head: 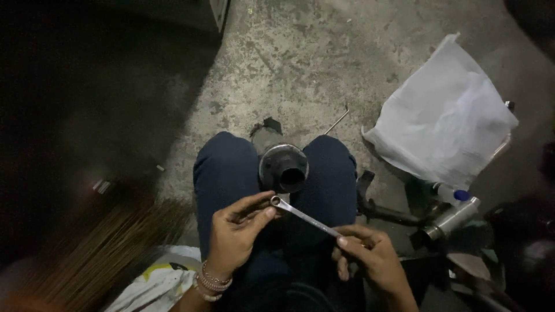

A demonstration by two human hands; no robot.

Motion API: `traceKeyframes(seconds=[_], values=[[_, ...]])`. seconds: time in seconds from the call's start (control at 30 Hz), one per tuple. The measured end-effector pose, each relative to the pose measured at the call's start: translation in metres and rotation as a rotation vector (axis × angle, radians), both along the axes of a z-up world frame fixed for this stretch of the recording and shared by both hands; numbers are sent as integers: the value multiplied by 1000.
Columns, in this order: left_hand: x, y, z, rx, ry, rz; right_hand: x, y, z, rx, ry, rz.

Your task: Using a T-handle socket wrench to assemble or repair a motorcycle exhaust muffler.

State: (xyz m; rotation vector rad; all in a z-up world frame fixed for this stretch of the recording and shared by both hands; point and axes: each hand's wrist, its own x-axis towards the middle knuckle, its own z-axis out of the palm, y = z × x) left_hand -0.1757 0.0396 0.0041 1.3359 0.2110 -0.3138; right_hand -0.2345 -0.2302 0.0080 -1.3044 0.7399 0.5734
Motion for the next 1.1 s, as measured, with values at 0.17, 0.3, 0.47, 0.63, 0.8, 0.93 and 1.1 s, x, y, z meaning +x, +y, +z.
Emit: traceKeyframes(seconds=[0.17, 0.3, 0.47, 0.63, 0.8, 0.93, 1.1], values=[[2, -4, -4, 12, 78, 28, -1, -2, 1, 45, 0, 32], [8, -5, -1, 241, 68, -58, 7, 15, 15, -29, 154, 257], [6, -15, 2, 378, -109, -114, -3, 60, 4, 50, 45, 109], [7, -19, 0, 422, -127, -29, 0, 81, 3, -31, -36, 37], [13, -21, -1, 453, -133, -19, 5, 82, 0, -90, -67, 81], [13, -21, 2, 464, -132, -6, 5, 83, -2, -17, -36, 20], [16, -21, 5, 512, -178, -27, 5, 84, -4, -31, -36, 85]])
